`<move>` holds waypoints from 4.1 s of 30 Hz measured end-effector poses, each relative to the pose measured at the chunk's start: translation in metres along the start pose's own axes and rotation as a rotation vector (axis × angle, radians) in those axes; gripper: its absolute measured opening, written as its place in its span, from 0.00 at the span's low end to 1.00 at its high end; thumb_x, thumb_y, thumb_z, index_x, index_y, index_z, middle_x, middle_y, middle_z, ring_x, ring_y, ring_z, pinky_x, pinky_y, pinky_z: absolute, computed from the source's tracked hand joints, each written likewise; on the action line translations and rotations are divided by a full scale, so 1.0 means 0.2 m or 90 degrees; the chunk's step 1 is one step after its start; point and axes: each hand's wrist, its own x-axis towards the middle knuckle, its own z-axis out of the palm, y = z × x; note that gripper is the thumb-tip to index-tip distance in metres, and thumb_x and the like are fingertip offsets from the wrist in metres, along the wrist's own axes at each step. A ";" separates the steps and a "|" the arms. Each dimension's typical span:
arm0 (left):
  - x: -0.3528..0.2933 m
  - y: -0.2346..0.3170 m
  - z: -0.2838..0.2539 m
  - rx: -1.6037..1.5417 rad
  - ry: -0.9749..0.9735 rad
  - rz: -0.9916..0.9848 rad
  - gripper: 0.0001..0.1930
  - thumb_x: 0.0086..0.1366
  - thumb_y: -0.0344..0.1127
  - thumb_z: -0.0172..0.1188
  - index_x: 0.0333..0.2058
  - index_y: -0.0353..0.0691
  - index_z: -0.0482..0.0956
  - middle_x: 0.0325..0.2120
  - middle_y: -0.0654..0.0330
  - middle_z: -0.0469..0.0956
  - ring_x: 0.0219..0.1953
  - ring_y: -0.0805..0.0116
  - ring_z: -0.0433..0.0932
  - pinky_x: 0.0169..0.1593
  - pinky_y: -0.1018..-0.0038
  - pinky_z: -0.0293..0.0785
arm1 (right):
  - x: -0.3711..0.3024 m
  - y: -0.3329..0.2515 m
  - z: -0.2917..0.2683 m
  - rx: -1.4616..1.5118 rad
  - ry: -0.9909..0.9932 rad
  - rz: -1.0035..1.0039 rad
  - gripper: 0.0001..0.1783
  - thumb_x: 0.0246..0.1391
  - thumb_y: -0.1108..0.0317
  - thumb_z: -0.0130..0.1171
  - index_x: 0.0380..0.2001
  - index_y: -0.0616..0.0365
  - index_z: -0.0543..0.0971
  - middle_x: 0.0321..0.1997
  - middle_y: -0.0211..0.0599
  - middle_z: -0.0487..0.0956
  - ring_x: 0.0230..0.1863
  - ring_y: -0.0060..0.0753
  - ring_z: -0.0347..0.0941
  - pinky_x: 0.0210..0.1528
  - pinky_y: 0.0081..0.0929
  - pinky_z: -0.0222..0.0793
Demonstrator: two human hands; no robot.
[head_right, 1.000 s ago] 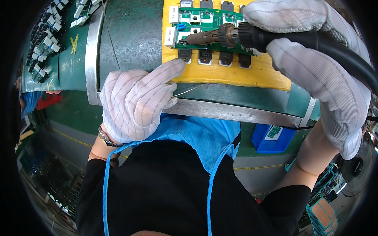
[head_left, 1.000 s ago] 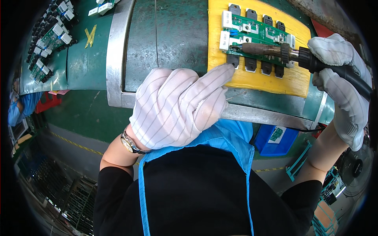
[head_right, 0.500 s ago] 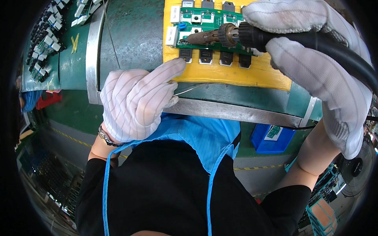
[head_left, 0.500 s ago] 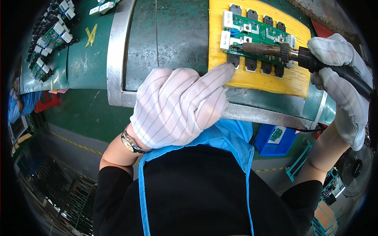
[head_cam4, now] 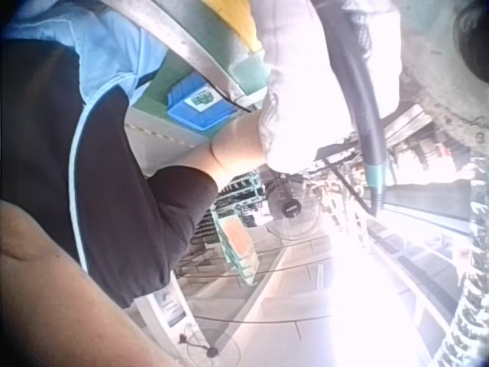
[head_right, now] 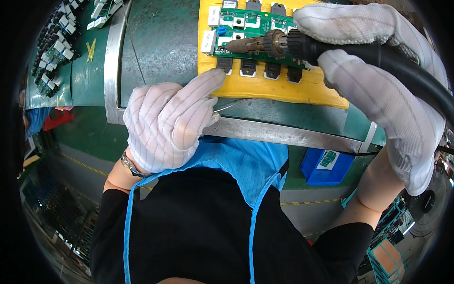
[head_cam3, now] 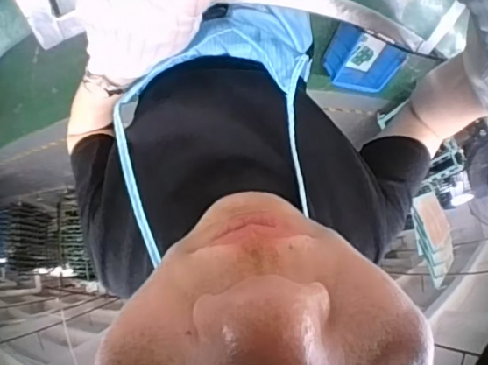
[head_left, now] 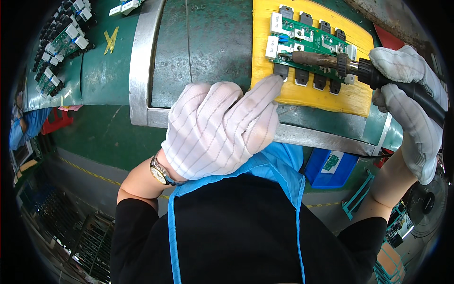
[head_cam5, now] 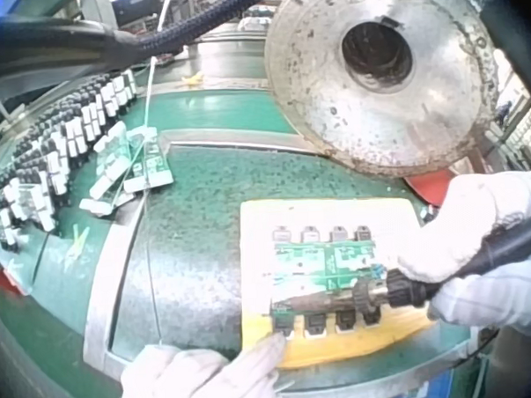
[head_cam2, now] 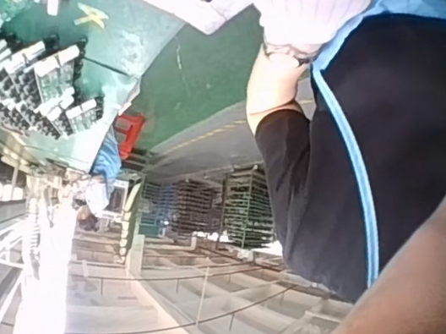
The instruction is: The person aligns and presses electronic components onto a circuit board on a fixture by hand. The person then solders the connections on the circuit board using a soldering iron and solder wire.
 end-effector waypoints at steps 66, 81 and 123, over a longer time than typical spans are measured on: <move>-0.01 0.00 0.02 0.003 0.009 0.001 0.05 0.52 0.33 0.60 0.29 0.42 0.76 0.43 0.59 0.79 0.25 0.71 0.69 0.25 0.76 0.61 | -0.06 -0.08 0.12 0.123 0.076 -0.128 0.16 0.39 0.68 0.55 0.32 0.68 0.76 0.29 0.45 0.72 0.28 0.34 0.68 0.32 0.28 0.64; -0.01 0.01 0.03 0.013 0.026 -0.015 0.06 0.50 0.31 0.60 0.29 0.44 0.74 0.43 0.62 0.79 0.24 0.72 0.68 0.25 0.77 0.60 | -0.14 -0.05 0.22 -0.059 0.093 -0.264 0.14 0.33 0.76 0.62 0.30 0.61 0.79 0.30 0.45 0.77 0.35 0.44 0.73 0.41 0.37 0.70; 0.08 -0.03 -0.19 0.097 0.029 -0.148 0.13 0.50 0.36 0.69 0.37 0.46 0.81 0.31 0.65 0.81 0.26 0.74 0.74 0.33 0.77 0.68 | -0.43 0.02 0.72 0.355 0.671 0.093 0.32 0.68 0.48 0.37 0.53 0.71 0.67 0.32 0.44 0.72 0.24 0.28 0.70 0.30 0.25 0.71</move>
